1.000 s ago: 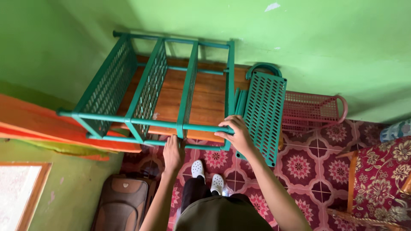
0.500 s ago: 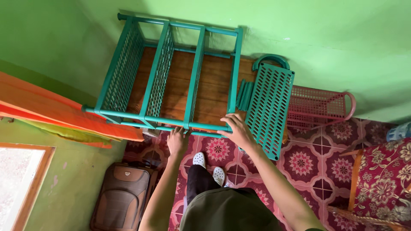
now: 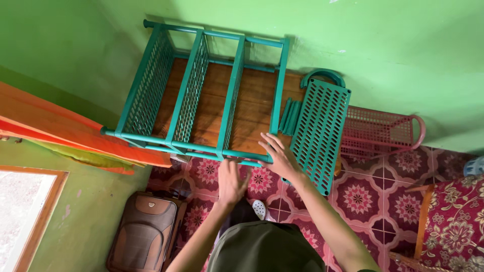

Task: The person disassembles a green plastic shelving unit on a wooden table. They remove side panels and horizontal bars one by one, placing them on the table. The task continues with further removal of components until the frame is mostly dismantled.

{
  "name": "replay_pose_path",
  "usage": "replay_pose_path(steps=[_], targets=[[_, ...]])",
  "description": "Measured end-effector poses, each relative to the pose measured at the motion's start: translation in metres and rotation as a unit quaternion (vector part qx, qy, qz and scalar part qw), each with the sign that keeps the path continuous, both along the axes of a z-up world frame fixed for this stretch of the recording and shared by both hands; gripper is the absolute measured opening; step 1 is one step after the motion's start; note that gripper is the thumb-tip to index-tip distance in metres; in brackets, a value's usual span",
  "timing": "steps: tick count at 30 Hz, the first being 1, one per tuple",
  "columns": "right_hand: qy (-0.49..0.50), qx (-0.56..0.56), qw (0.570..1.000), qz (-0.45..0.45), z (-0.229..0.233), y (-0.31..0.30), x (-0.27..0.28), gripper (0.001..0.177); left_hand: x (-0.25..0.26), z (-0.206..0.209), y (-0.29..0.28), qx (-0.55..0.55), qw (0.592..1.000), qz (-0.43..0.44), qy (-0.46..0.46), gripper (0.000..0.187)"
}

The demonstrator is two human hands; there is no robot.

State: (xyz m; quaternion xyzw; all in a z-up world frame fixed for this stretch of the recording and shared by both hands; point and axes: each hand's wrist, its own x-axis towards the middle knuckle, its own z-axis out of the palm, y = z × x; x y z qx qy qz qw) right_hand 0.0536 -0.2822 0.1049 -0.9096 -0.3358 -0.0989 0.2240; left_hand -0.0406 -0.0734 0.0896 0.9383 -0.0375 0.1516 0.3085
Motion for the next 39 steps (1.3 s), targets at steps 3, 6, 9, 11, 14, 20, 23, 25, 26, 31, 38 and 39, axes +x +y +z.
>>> replay_pose_path(steps=[3, 6, 9, 11, 14, 20, 23, 25, 26, 31, 38, 39], targets=[[0.024, -0.036, 0.999, 0.006, 0.009, -0.001, 0.004, 0.059, 0.026, 0.028, -0.003, 0.036, 0.99, -0.105, -0.084, 0.049], [0.017, -0.107, 0.994, 0.024, 0.015, -0.001, 0.014, 0.051, 0.063, 0.032, -0.011, 0.122, 0.966, -0.225, 0.044, 0.066], [0.05, -0.14, 0.988, 0.04, 0.012, -0.002, 0.014, 0.05, 0.078, 0.019, -0.02, 0.204, 0.929, -0.296, 0.09, 0.049], [0.036, -0.144, 0.988, 0.038, 0.012, -0.003, 0.019, 0.05, 0.086, 0.012, -0.022, 0.234, 0.91, -0.324, 0.109, 0.047], [0.0, -0.085, 0.994, 0.072, 0.007, -0.007, 0.024, 0.044, 0.097, 0.004, -0.022, 0.213, 0.908, -0.345, 0.108, 0.049], [-0.04, -0.128, 0.988, 0.081, -0.004, -0.008, 0.027, 0.036, 0.099, 0.003, -0.021, 0.183, 0.915, -0.338, 0.12, 0.057], [-0.034, -0.134, 0.988, 0.064, -0.006, -0.006, 0.025, 0.034, 0.103, 0.008, -0.02, 0.18, 0.913, -0.342, 0.132, 0.061], [-0.028, -0.133, 0.988, 0.068, -0.006, -0.009, 0.023, 0.032, 0.104, 0.011, -0.023, 0.192, 0.903, -0.346, 0.167, 0.063], [-0.024, -0.132, 0.988, 0.071, -0.007, -0.009, 0.021, 0.032, 0.104, 0.012, -0.023, 0.202, 0.894, -0.346, 0.199, 0.064], [-0.033, -0.093, 0.992, 0.075, -0.007, -0.009, 0.028, 0.041, 0.108, 0.015, -0.022, 0.202, 0.902, -0.342, 0.171, 0.063], [-0.012, -0.139, 0.986, 0.086, -0.011, -0.011, 0.027, 0.043, 0.107, 0.013, -0.025, 0.196, 0.901, -0.335, 0.192, 0.062], [-0.016, -0.134, 0.987, 0.087, -0.011, -0.012, 0.025, 0.043, 0.106, 0.012, -0.025, 0.204, 0.897, -0.335, 0.204, 0.063]])
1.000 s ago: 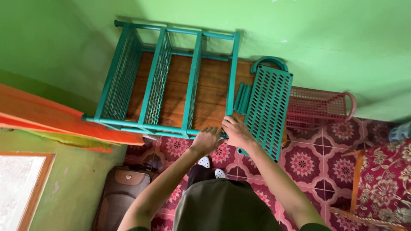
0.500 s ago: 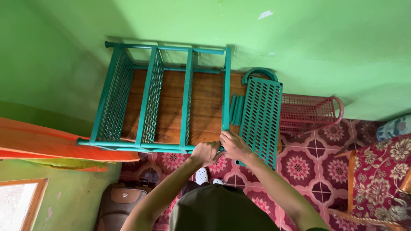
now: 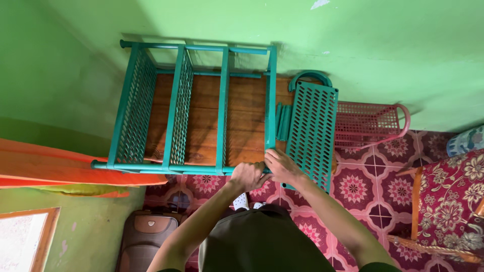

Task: The person disassembles a green plastic shelving unit on a wooden table. They remove side panels and horizontal bars one by one, placing them on the table. The task continues with further removal of components until the frame is mostly dismantled.

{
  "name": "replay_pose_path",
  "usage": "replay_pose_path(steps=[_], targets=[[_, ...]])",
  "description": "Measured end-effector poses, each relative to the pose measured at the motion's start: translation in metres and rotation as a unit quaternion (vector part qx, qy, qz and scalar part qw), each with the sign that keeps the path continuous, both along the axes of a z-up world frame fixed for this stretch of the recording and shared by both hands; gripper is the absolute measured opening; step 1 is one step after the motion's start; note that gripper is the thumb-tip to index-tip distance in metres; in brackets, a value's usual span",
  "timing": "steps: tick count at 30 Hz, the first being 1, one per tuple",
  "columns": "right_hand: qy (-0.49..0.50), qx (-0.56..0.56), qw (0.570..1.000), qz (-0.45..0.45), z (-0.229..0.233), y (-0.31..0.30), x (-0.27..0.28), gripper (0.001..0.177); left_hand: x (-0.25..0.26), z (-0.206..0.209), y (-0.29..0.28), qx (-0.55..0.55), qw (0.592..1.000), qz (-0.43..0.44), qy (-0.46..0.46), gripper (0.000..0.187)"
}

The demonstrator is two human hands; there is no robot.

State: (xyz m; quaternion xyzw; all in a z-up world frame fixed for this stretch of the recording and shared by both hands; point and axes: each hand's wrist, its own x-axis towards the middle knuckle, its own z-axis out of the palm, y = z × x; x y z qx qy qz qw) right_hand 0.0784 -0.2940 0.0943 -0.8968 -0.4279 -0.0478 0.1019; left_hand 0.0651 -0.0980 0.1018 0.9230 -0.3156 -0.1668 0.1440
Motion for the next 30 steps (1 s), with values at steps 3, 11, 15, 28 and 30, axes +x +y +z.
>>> replay_pose_path(steps=[3, 11, 15, 28, 30], targets=[[-0.009, 0.009, 1.0, 0.006, 0.001, 0.0, -0.002, 0.045, 0.0, -0.001, 0.001, 0.009, 1.0, -0.004, 0.004, 0.064], [-0.016, 0.002, 1.0, 0.017, -0.013, -0.006, 0.0, 0.045, 0.0, -0.004, -0.003, 0.016, 0.999, -0.012, -0.024, 0.067], [-0.042, 0.043, 0.998, 0.005, -0.01, -0.015, 0.003, 0.036, 0.001, 0.001, -0.008, 0.057, 0.997, 0.042, 0.023, 0.07], [-0.002, 0.064, 0.998, -0.003, 0.005, -0.015, -0.013, 0.037, 0.001, 0.031, 0.005, -0.078, 0.995, 0.045, 0.038, 0.067], [-0.003, 0.061, 0.998, -0.003, 0.009, -0.016, -0.014, 0.037, -0.001, 0.032, 0.009, -0.174, 0.983, 0.035, -0.039, 0.056]])
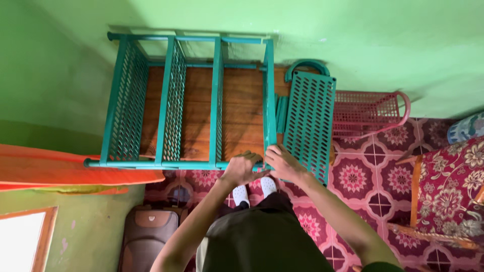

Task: The person disassembles a green plastic shelving unit on a wooden table. They remove side panels and horizontal bars one by one, placing them on the table. The task continues with further removal of components until the frame is mostly dismantled.

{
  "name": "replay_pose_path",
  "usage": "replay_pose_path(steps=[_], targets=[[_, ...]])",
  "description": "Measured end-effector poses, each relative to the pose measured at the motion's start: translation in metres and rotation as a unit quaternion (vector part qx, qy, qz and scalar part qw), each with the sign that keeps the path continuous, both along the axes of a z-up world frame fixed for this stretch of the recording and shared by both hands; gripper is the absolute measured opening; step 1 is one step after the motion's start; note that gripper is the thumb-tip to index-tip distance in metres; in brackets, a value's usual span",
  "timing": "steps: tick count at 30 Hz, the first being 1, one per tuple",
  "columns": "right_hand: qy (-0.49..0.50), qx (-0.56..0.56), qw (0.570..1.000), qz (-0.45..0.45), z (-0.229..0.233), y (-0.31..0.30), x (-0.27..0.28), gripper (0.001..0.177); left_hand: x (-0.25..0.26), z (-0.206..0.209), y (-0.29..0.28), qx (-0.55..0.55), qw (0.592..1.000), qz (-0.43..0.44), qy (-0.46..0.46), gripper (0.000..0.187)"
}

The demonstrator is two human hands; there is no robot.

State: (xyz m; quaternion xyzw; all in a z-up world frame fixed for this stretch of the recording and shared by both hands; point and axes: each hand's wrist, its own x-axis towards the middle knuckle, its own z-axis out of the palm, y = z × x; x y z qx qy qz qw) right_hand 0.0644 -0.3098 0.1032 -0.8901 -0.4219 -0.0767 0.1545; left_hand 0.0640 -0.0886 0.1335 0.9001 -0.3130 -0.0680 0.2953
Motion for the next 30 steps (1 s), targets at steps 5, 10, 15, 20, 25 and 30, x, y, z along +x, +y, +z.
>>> replay_pose_path(steps=[5, 10, 15, 20, 25, 30], targets=[[-0.005, 0.038, 0.999, -0.011, 0.016, 0.001, -0.009, 0.041, -0.003, 0.006, 0.011, -0.172, 0.985, -0.017, -0.008, 0.032], [-0.028, 0.017, 0.999, -0.015, 0.033, -0.001, -0.017, 0.041, -0.001, 0.007, 0.013, -0.223, 0.967, 0.058, 0.107, 0.021], [-0.047, 0.012, 0.999, -0.01, 0.049, -0.004, -0.021, 0.039, 0.009, -0.003, -0.004, -0.285, 0.914, 0.163, 0.239, 0.032], [-0.098, -0.006, 0.995, 0.017, 0.054, -0.015, -0.029, 0.026, 0.016, 0.002, -0.038, -0.354, 0.857, 0.235, 0.291, 0.049], [-0.103, -0.054, 0.993, 0.038, 0.051, -0.034, -0.05, 0.011, 0.014, 0.025, -0.086, -0.386, 0.886, 0.205, 0.154, 0.056], [-0.092, -0.016, 0.995, 0.046, 0.059, -0.07, -0.053, 0.021, 0.011, 0.033, -0.126, -0.372, 0.883, 0.242, 0.152, 0.05]])
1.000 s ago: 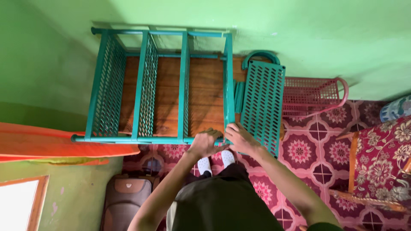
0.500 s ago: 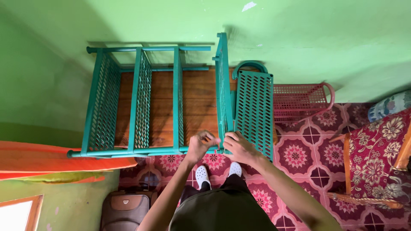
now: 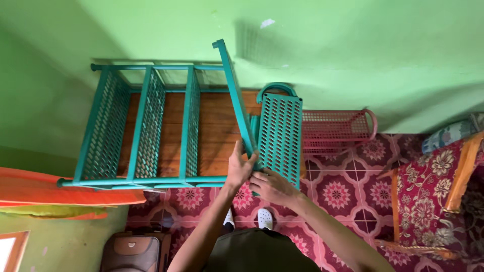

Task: The person disassembles a green plastic shelving unit on a wooden table. They remove side panels and horizontal bars one by one, placing them on the table. The task continues with further removal of components until the frame is mostly dismantled.

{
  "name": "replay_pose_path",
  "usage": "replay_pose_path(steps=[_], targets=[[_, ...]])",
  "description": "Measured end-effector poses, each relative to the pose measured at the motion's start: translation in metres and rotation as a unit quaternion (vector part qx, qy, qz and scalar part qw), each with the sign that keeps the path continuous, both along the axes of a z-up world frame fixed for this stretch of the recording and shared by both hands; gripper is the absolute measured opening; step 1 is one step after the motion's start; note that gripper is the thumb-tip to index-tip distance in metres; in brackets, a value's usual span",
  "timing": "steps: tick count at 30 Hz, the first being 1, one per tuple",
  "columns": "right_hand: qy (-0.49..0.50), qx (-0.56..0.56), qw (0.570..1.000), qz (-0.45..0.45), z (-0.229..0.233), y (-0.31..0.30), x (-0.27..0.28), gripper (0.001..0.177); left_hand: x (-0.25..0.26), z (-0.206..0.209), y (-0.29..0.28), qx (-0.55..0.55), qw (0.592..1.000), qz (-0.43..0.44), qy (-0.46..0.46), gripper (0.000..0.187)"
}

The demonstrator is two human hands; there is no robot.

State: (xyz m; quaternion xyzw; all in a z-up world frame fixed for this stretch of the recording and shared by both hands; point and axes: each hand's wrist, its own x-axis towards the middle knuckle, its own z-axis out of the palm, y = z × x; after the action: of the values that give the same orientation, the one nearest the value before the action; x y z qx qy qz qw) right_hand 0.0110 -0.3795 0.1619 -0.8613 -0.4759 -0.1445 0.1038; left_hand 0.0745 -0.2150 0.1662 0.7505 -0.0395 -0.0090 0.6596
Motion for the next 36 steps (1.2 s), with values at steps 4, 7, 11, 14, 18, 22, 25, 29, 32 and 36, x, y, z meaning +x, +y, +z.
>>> replay_pose_path(steps=[4, 7, 11, 14, 18, 22, 25, 29, 32, 36], targets=[[0.036, 0.145, 0.989, 0.003, 0.008, -0.027, -0.005, 0.054, -0.001, -0.005, -0.016, -0.174, 0.983, -0.016, 0.061, 0.053], [0.2, 0.316, 0.921, -0.109, 0.003, -0.045, -0.01, 0.066, -0.009, -0.009, -0.03, -0.121, 0.992, -0.033, 0.017, 0.059], [0.413, 0.453, 0.733, -0.294, -0.019, -0.06, 0.006, 0.085, -0.039, -0.012, -0.056, 0.122, 0.992, -0.013, -0.02, 0.064], [0.457, 0.483, 0.682, -0.305, -0.039, -0.068, 0.038, 0.076, -0.065, -0.014, -0.084, 0.204, 0.978, -0.016, -0.034, 0.062], [0.414, 0.277, 0.738, -0.455, -0.062, -0.086, 0.048, 0.051, -0.089, -0.017, -0.105, 0.266, 0.96, -0.042, -0.074, 0.057], [0.395, 0.473, 0.684, -0.391, -0.089, -0.095, 0.034, 0.039, -0.095, -0.037, -0.107, 0.231, 0.971, 0.05, -0.042, 0.068], [0.458, 0.455, 0.621, -0.444, -0.109, -0.112, 0.036, 0.03, -0.081, -0.076, -0.088, 0.339, 0.934, 0.109, 0.02, 0.067], [0.501, 0.489, 0.581, -0.414, -0.134, -0.144, 0.037, 0.021, -0.074, -0.153, -0.051, 0.352, 0.914, 0.086, 0.182, 0.075], [0.562, 0.61, 0.468, -0.304, -0.15, -0.158, 0.045, 0.02, -0.086, -0.205, -0.039, 0.219, 0.932, 0.003, 0.288, 0.052], [0.596, 0.566, 0.48, -0.308, -0.17, -0.169, 0.062, 0.022, -0.097, -0.238, -0.045, 0.188, 0.946, 0.06, 0.257, 0.038]])
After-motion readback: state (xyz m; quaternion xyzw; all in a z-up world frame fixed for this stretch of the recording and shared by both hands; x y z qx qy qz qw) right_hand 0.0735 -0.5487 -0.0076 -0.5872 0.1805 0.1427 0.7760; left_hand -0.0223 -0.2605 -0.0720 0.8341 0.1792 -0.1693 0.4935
